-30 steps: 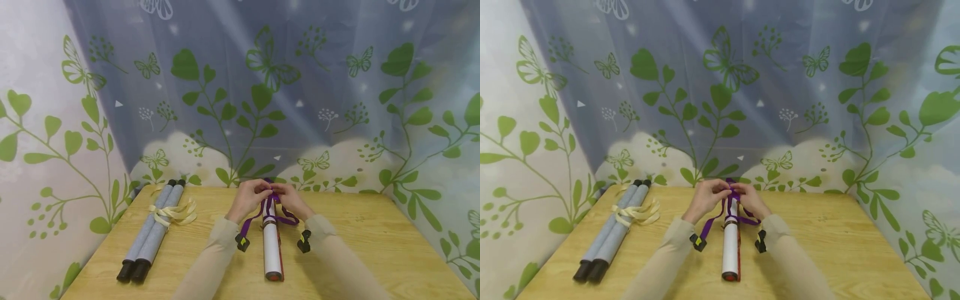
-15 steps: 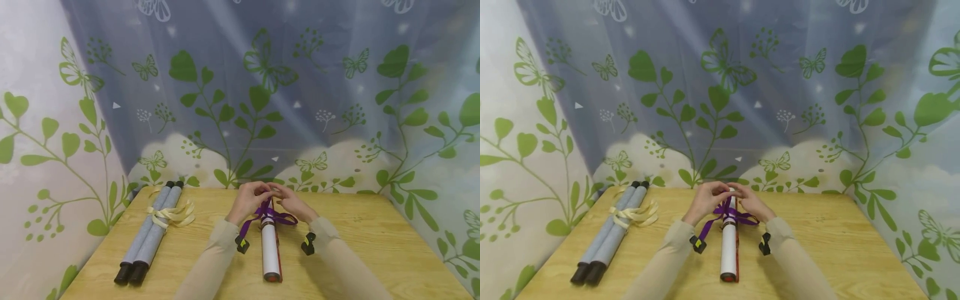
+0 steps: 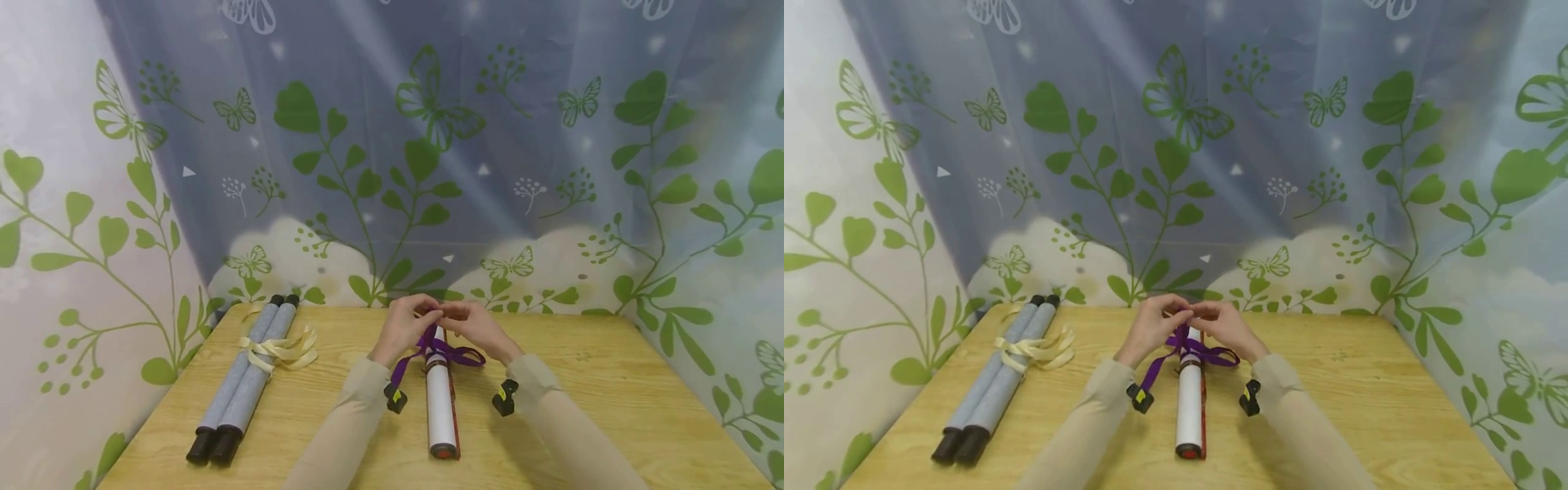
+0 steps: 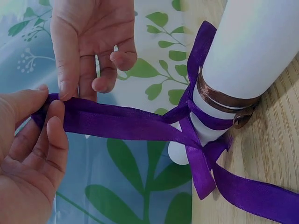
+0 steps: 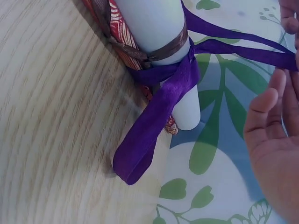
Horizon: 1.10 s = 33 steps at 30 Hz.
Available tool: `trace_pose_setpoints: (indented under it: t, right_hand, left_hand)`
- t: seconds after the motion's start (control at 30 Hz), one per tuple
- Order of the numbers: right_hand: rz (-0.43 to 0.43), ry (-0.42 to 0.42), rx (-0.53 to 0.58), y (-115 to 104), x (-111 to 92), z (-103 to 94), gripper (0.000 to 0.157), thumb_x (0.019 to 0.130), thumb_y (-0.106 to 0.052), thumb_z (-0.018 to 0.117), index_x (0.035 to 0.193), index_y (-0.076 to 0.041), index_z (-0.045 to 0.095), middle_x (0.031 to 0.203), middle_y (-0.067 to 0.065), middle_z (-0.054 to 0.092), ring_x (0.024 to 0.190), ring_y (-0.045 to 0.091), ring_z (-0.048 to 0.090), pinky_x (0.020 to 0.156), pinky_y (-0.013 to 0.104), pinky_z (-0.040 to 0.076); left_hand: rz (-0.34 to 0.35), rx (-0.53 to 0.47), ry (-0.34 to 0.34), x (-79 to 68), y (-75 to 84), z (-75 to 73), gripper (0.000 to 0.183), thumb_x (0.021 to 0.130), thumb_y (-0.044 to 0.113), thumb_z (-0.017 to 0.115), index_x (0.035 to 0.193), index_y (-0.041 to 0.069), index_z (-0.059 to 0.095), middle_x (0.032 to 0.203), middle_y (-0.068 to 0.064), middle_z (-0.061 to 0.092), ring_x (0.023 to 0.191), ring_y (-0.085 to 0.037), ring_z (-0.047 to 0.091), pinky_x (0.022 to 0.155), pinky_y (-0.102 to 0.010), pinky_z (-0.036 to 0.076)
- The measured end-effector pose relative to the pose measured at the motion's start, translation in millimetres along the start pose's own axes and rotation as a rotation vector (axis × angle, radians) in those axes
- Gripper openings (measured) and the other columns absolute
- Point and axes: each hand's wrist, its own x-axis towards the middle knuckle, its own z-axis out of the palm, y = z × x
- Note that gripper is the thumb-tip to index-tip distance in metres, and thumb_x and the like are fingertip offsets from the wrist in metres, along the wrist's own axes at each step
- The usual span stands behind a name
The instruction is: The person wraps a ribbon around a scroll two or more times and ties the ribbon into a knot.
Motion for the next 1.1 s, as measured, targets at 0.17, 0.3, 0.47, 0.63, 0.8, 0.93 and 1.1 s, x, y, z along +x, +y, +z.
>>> trace_pose_setpoints:
  t: [0.17,0.3,0.47,0.63,0.8,0.93,1.1]
  right_hand:
    - [-0.012,0.037,0.014,-2,0,2.5,0.034,0.096,-0.025,0.064,0.124,-0.006,0.067,0.119,0.012,0.068,0.098,0.026,0.062,0.069,0.03,0.047]
    - [-0.02,0.031,0.031,-5,0,3.8,0.032,0.096,-0.025,0.064,0.121,-0.005,0.068,0.116,0.011,0.068,0.097,0.028,0.06,0.07,0.03,0.047]
    - [-0.008,0.041,0.078,-9,-1,3.7,0.031,0.098,-0.024,0.061,0.119,-0.002,0.068,0.106,0.008,0.069,0.091,0.025,0.06,0.071,0.031,0.048]
    - [0.037,0.054,0.138,-13,-1,1.8,0.03,0.098,-0.024,0.061,0.116,0.0,0.066,0.097,0.005,0.069,0.084,0.022,0.061,0.068,0.03,0.05]
    - [0.068,0.046,0.192,-16,0,0.7,0.033,0.097,-0.024,0.063,0.116,0.003,0.063,0.089,0.005,0.065,0.077,0.018,0.057,0.064,0.028,0.052]
    - [0.071,0.042,0.2,-19,-1,0.5,0.035,0.097,-0.024,0.063,0.118,0.004,0.062,0.087,0.001,0.064,0.079,0.017,0.057,0.066,0.027,0.053]
    - [0.061,0.047,0.22,-21,-1,0.8,0.035,0.097,-0.021,0.062,0.119,0.006,0.061,0.088,-0.002,0.066,0.078,0.013,0.059,0.066,0.026,0.052]
  left_hand:
    - [-0.006,0.008,0.006,0.0,-0.4,0.8,0.012,0.094,0.019,0.067,0.1,0.013,0.074,0.094,0.001,0.074,0.084,-0.011,0.066,0.073,-0.025,0.054]
    - [-0.007,-0.009,0.03,0.5,-2.3,1.8,0.012,0.093,0.019,0.068,0.101,0.013,0.075,0.094,0.0,0.074,0.082,-0.011,0.066,0.069,-0.023,0.054]
    - [-0.025,-0.038,0.042,-0.2,-4.4,2.4,0.013,0.093,0.023,0.068,0.101,0.016,0.075,0.097,0.0,0.072,0.08,-0.01,0.065,0.063,-0.023,0.053]
    - [-0.065,-0.081,0.039,-2.0,-12.6,1.9,0.03,0.098,0.039,0.058,0.111,0.016,0.072,0.099,-0.003,0.07,0.074,-0.013,0.065,0.057,-0.025,0.052]
    - [-0.127,-0.121,0.04,-3.2,-25.8,-2.3,0.045,0.105,0.042,0.041,0.112,0.008,0.07,0.086,-0.014,0.069,0.061,-0.018,0.061,0.054,-0.027,0.05]
    - [-0.129,0.027,0.031,-2.6,-40.0,-5.5,0.029,0.103,0.023,0.05,0.102,0.003,0.072,0.093,-0.012,0.072,0.072,-0.018,0.065,0.065,-0.03,0.054]
    - [-0.124,0.269,-0.161,-5.2,-55.1,-3.2,0.014,0.093,0.005,0.062,0.103,0.002,0.071,0.1,-0.014,0.073,0.093,-0.028,0.068,0.083,-0.039,0.054]
